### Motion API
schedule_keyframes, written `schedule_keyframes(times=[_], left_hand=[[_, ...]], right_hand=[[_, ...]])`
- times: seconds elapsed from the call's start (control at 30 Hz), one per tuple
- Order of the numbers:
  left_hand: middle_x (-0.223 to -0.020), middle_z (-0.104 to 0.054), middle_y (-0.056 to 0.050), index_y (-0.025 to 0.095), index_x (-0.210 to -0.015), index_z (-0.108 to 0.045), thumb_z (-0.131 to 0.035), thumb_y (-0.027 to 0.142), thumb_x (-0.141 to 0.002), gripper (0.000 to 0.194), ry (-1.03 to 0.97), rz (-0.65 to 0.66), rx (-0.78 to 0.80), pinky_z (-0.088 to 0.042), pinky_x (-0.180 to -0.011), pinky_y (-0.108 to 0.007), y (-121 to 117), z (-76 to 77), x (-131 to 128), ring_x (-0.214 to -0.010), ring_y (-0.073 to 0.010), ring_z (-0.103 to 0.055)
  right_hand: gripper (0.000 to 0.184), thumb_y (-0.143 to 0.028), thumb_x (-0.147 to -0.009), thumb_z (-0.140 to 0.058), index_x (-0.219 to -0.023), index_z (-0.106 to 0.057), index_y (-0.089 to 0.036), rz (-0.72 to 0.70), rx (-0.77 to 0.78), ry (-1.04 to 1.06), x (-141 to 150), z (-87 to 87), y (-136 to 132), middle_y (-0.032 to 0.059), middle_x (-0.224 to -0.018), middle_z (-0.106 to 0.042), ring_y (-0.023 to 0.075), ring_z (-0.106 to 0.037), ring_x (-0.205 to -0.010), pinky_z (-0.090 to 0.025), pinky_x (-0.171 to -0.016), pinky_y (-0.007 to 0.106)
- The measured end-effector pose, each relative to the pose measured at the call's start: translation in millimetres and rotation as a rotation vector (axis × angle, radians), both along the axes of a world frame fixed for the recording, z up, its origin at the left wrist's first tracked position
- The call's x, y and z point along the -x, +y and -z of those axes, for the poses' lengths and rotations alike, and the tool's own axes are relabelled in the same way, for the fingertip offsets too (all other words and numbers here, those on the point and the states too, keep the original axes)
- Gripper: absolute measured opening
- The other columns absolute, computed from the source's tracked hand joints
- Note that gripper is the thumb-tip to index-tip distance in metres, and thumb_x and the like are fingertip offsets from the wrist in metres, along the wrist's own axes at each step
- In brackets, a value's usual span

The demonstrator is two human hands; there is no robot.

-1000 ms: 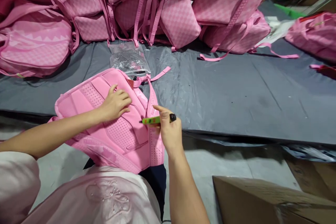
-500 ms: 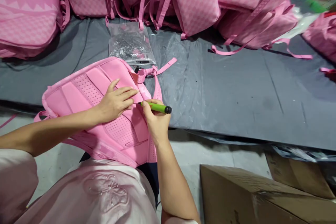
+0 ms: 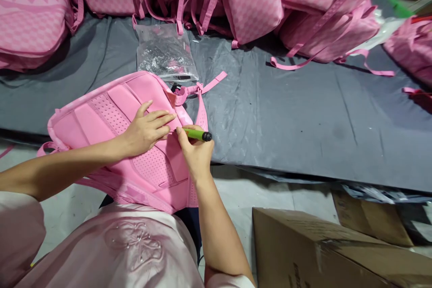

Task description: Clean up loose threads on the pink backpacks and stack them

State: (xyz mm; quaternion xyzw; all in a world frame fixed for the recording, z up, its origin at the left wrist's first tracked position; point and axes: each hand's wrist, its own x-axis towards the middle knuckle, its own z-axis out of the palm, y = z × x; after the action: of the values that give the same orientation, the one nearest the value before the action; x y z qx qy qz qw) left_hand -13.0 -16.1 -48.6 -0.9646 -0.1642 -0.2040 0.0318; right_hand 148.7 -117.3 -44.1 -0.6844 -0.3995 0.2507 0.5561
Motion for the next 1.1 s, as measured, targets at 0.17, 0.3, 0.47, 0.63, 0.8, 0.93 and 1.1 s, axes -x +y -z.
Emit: schedule_keyframes(times=[0.17, 0.3, 0.47, 0.63, 0.8, 0.93, 1.1], left_hand=[[-0.136, -0.064, -0.007, 0.02, -0.098, -0.068, -0.052, 0.026, -0.099, 0.017, 0.01, -0.004, 0.082, -0.023, -0.121, -0.061, 0.7, 0.3, 0.5, -0.127, -0.0219, -0.057], [-0.135, -0.065, -0.007, 0.02, -0.096, -0.067, -0.052, 0.025, -0.099, 0.016, 0.003, 0.001, 0.01, -0.028, -0.118, -0.058, -0.7, -1.6, 2.5, -0.126, -0.0225, -0.057], [-0.13, -0.068, -0.008, 0.019, -0.09, -0.066, -0.053, 0.022, -0.097, 0.015, -0.039, 0.017, -0.056, -0.031, -0.113, -0.056, -0.9, -4.9, 4.8, -0.119, -0.0257, -0.062], [-0.13, -0.068, -0.009, 0.019, -0.095, -0.066, -0.052, 0.021, -0.097, 0.015, -0.028, 0.013, -0.104, -0.033, -0.108, -0.053, -0.5, -5.9, 4.1, -0.118, -0.0272, -0.062], [-0.13, -0.068, -0.011, 0.018, -0.096, -0.067, -0.049, 0.022, -0.098, 0.018, 0.005, 0.005, -0.143, -0.035, -0.104, -0.052, -3.6, -7.9, 4.6, -0.116, -0.0286, -0.062], [-0.119, -0.07, -0.012, 0.019, -0.095, -0.067, -0.047, 0.028, -0.098, 0.022, 0.113, 0.064, -0.091, -0.042, -0.091, -0.044, 15.7, -20.0, 13.6, -0.102, -0.0268, -0.064], [-0.082, -0.068, -0.006, 0.02, -0.082, -0.065, -0.051, 0.046, -0.093, 0.031, 0.319, 0.053, -0.002, -0.04, -0.074, -0.036, 43.3, -56.7, 21.7, -0.079, -0.0254, -0.062]], right_hand=[[0.027, -0.044, -0.083, -0.07, -0.083, -0.068, -0.017, 0.035, 0.009, -0.051, -0.7, 3.2, 0.0, 0.0016, -0.071, -0.068, 0.0149, -0.062, -0.061, -0.048, -0.06, 0.027], [0.025, -0.043, -0.085, -0.067, -0.082, -0.068, -0.018, 0.042, 0.008, -0.086, 1.5, 4.8, 0.7, 0.0011, -0.071, -0.069, 0.0154, -0.063, -0.063, -0.049, -0.062, 0.026], [0.024, -0.041, -0.086, -0.063, -0.077, -0.067, -0.019, -0.015, 0.047, -0.15, 2.3, -2.0, 3.7, 0.0015, -0.071, -0.07, 0.0171, -0.066, -0.066, -0.05, -0.064, 0.026], [0.019, -0.037, -0.086, -0.064, -0.078, -0.068, -0.02, -0.042, 0.008, -0.148, 2.6, -4.0, 4.9, 0.0015, -0.078, -0.072, 0.0167, -0.068, -0.072, -0.05, -0.07, 0.025], [0.016, -0.036, -0.086, -0.064, -0.082, -0.069, -0.021, -0.055, 0.004, -0.124, 4.7, -0.5, 6.8, 0.0019, -0.082, -0.074, 0.0174, -0.07, -0.076, -0.051, -0.072, 0.025], [0.018, -0.032, -0.085, -0.065, -0.073, -0.068, -0.02, -0.011, 0.078, -0.194, -2.2, 0.6, -2.2, 0.0024, -0.075, -0.073, 0.0182, -0.069, -0.071, -0.051, -0.07, 0.026], [0.035, -0.039, -0.09, -0.065, -0.12, -0.069, -0.021, -0.132, -0.164, -0.05, 1.2, 1.7, -32.4, 0.0045, -0.105, -0.076, 0.0185, -0.072, -0.092, -0.055, -0.081, 0.028]])
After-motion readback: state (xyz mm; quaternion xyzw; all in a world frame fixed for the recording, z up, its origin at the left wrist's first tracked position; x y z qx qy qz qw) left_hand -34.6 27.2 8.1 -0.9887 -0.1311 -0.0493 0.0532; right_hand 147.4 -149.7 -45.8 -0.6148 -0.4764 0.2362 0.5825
